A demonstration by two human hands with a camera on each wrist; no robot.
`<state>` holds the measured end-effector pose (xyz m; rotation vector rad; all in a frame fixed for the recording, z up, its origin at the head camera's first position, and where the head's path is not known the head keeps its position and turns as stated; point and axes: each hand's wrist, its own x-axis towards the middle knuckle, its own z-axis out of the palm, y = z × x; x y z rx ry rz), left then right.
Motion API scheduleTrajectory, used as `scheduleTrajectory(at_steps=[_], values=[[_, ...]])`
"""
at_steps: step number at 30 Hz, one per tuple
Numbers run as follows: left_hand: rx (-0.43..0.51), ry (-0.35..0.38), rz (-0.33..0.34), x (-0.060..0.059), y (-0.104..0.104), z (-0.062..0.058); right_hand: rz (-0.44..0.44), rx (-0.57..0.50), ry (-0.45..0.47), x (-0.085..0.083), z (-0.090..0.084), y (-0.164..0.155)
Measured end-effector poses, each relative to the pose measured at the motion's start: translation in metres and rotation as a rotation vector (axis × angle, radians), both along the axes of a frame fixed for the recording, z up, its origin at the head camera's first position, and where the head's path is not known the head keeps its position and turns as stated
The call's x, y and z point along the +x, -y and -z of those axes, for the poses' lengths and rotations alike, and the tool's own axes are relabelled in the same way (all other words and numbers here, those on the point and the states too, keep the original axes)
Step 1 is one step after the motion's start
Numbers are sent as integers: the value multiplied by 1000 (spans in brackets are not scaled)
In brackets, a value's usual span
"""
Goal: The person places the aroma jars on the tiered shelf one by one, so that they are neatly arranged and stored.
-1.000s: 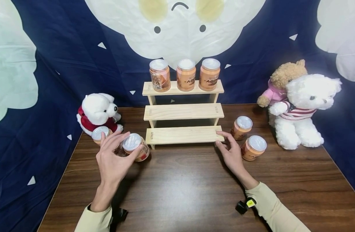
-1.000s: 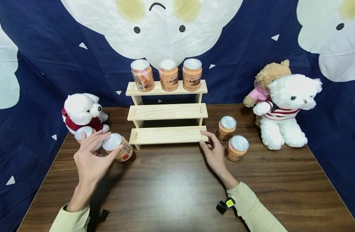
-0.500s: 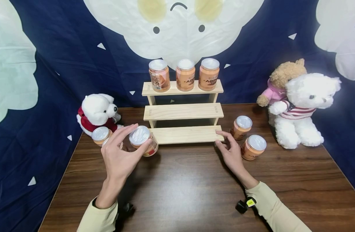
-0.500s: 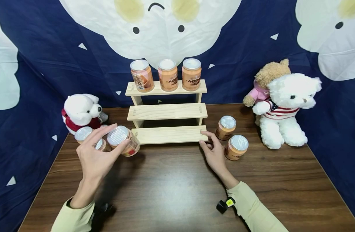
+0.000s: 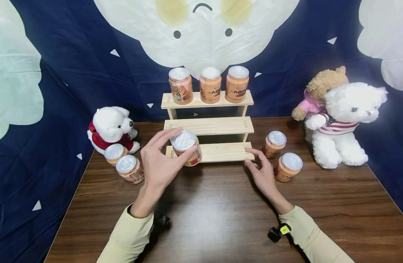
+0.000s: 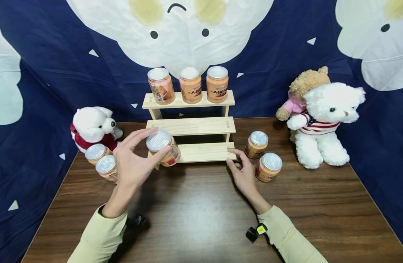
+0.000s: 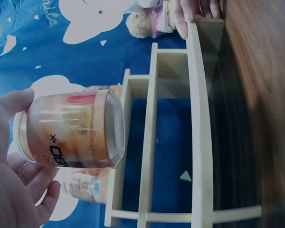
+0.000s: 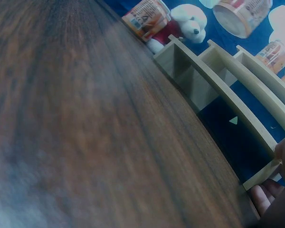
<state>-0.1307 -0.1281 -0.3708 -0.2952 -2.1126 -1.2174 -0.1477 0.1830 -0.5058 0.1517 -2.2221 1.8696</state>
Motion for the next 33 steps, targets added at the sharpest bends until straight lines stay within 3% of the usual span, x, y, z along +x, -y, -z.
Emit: scheduleTrajectory(at_steps=[20,33], values=[[139,18,115,-36,-57,-1,5,-7,-11,0,1,-2],[215,8,120,-60,-82,3,3,10,1,-1,3,-2]])
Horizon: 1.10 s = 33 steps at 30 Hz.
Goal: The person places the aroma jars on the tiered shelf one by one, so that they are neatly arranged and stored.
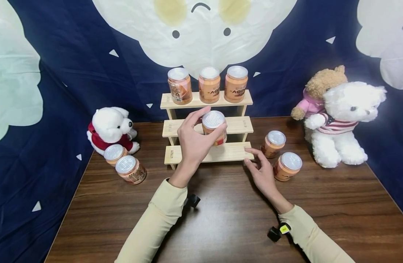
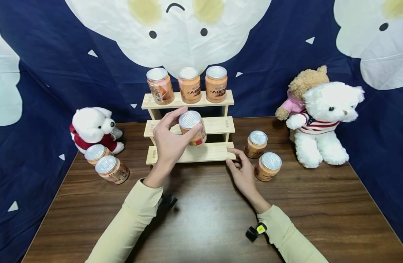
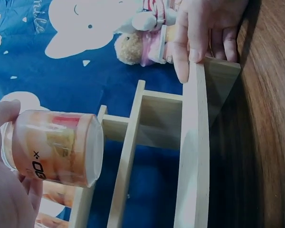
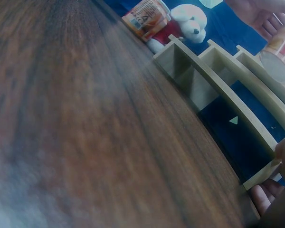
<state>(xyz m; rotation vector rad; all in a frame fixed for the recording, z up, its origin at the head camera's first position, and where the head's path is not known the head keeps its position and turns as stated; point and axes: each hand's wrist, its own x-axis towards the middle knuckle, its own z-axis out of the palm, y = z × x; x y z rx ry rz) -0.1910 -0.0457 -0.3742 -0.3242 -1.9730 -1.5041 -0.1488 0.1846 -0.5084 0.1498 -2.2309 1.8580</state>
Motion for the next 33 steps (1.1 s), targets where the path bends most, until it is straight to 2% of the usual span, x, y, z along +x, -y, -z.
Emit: scheduleTrajectory(at_steps=[8,17,24,33], values=[[2,40,-19,-11,-13,5,9,2,4,0,1,0],[2,5,-30,-19,-24,13,7,2,-10,0,1,-1],[-4,34,-35,-27,-32,19,13,3,-12,0,0,0],[91,63,-38,-31,-41,22,7,12,-25,-1,3,-1]])
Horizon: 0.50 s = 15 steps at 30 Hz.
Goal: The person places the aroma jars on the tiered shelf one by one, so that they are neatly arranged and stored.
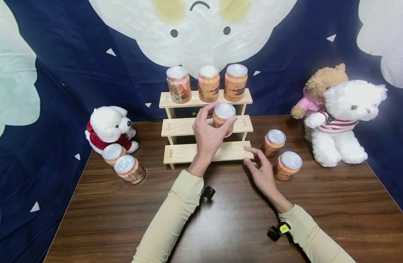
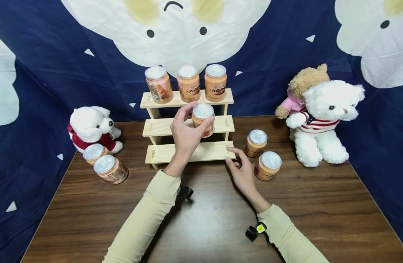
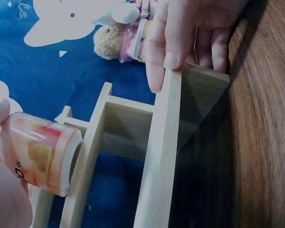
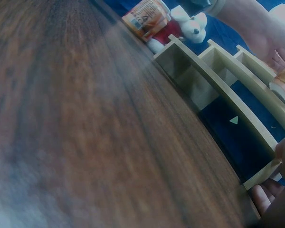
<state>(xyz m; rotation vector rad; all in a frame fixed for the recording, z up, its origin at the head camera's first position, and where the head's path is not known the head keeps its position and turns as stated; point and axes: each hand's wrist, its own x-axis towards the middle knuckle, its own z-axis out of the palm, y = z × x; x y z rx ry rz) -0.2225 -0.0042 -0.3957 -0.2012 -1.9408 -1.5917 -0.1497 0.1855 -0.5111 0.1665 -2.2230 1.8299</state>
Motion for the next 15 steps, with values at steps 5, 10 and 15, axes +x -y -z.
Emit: scheduleTrajectory(at_steps=[5,10,15], values=[[85,20,9,-2,-7,2,-2,2,3,0,-2,1],[123,5,18,-5,-12,2,2,1,15,1,-4,2],[120,-3,56,-10,-16,1,10,-1,11,1,-5,3]])
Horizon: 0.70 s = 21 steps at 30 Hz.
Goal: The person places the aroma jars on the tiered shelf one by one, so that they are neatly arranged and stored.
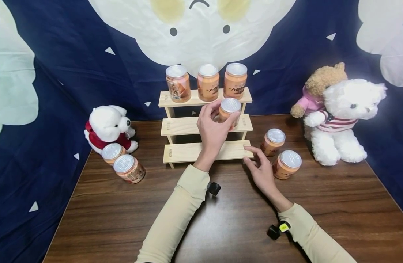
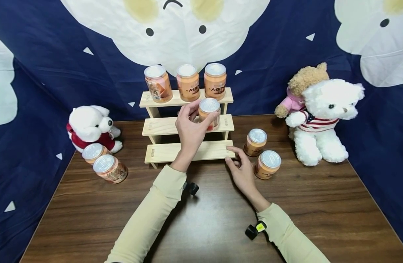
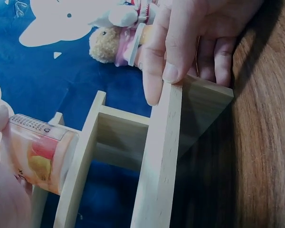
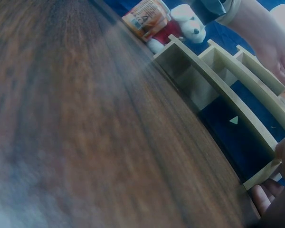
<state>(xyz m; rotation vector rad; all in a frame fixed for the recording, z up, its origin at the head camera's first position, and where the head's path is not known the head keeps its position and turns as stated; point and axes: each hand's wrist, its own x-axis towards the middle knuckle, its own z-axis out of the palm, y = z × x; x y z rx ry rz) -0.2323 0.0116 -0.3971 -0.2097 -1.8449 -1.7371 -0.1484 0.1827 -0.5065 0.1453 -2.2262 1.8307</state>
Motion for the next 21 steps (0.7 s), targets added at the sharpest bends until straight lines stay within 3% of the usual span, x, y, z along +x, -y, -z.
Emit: scheduleTrajectory(at_steps=[11,21], values=[[-88,24,-46,-5,-7,-1,-13,-7,-7,-3,6,-3],[-86,9,-68,-10,-13,0,-8,-9,10,-2,3,-2]])
